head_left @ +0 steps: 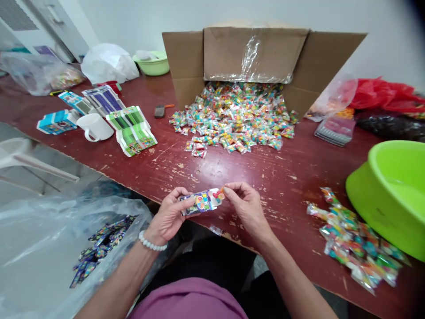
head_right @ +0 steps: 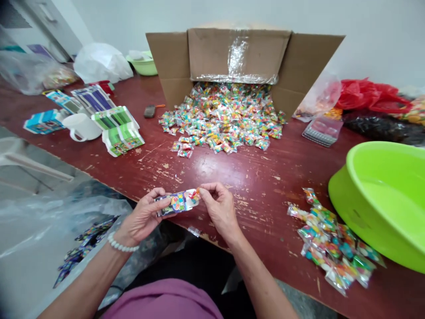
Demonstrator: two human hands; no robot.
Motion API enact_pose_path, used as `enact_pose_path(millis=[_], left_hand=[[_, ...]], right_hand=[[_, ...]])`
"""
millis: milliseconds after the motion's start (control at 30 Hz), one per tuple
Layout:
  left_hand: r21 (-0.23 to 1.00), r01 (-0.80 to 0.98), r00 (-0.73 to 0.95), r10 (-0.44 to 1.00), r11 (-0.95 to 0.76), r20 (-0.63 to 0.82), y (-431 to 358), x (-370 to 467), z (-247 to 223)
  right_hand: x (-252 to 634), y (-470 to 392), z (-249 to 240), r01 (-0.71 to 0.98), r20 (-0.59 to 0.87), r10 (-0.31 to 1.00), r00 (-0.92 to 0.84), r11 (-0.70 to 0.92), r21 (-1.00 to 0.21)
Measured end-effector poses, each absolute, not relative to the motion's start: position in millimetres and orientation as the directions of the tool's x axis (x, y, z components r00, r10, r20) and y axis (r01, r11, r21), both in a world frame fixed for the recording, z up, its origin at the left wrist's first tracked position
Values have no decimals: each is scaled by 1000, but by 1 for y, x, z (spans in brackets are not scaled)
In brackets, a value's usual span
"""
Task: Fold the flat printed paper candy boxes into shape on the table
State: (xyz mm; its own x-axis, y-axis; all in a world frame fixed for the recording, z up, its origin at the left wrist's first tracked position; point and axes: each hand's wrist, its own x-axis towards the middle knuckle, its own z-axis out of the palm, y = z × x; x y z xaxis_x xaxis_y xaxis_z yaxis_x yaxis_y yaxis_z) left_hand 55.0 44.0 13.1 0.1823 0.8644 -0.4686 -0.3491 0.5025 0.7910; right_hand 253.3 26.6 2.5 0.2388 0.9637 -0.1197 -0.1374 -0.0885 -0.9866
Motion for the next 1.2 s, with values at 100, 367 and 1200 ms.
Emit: enact_pose_path(millis=[100, 367, 1200], left_hand=[[791, -293, 327, 834, 537, -445, 31, 60, 14], [820, -121, 608, 695, 560, -385, 8, 74, 9], [560, -534, 269, 756, 633, -597, 25, 85, 19]], right_hand=[[256, 19, 5, -88, -99, 976, 194, -84, -993], [253, 6, 18, 452, 361, 913, 190, 245, -858], [221, 8, 4, 78, 66, 983, 173, 53, -996]])
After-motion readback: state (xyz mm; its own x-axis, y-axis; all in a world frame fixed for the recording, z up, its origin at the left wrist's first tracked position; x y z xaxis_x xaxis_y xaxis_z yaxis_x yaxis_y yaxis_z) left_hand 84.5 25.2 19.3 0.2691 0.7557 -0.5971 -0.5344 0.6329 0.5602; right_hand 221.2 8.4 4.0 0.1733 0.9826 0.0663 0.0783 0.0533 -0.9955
